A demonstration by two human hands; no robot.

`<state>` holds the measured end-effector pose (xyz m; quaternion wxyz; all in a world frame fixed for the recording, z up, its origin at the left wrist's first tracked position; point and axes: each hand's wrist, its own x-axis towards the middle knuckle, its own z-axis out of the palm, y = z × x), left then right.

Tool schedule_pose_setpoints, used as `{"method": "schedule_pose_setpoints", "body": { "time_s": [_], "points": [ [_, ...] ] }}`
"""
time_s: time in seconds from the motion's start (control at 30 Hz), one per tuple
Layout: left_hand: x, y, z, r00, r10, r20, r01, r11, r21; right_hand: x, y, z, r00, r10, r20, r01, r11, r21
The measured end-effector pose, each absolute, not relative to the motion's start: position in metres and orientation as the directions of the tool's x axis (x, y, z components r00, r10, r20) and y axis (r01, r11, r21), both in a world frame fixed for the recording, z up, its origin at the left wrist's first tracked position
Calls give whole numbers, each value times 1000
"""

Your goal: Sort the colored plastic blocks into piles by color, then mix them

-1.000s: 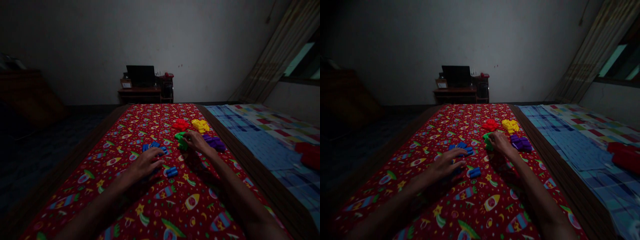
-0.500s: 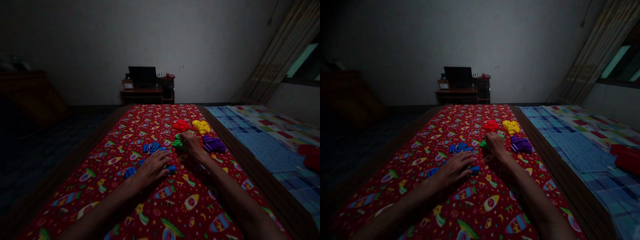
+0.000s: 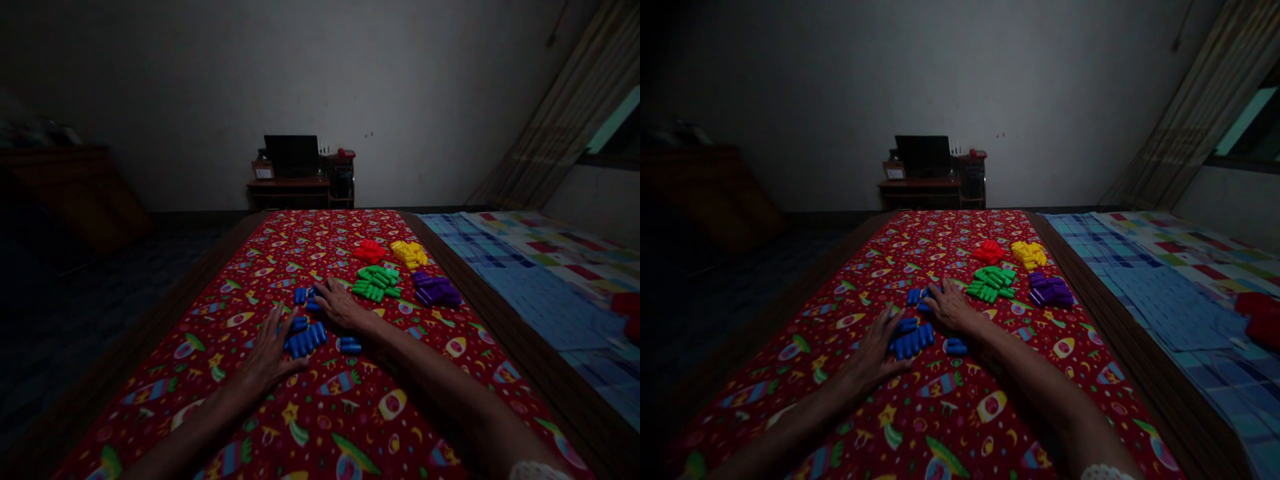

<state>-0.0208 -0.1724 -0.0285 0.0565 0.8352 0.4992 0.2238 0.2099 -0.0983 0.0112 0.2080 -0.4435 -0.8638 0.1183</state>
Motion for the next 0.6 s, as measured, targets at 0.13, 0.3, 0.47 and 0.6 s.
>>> {"method": "schedule_pose_setpoints", "body": {
  "time_s": [0.13, 0.3, 0.47, 0.6],
  "points": [
    [3, -128, -18, 305, 890, 340, 708, -451, 544, 206, -93, 19, -561, 783, 267, 614, 610, -501],
    [15, -71, -15, 213, 925, 315, 606, -378, 700, 249, -134, 20, -564, 777, 278, 632, 623, -461],
    [38, -50, -6, 399, 872, 285, 547, -476, 689, 270, -178, 4, -692, 663, 286, 583, 746, -321],
    [57, -69, 10, 647, 701, 301, 450, -669, 592, 264, -176, -7, -590, 709, 387, 634, 703, -321]
  ]
}}
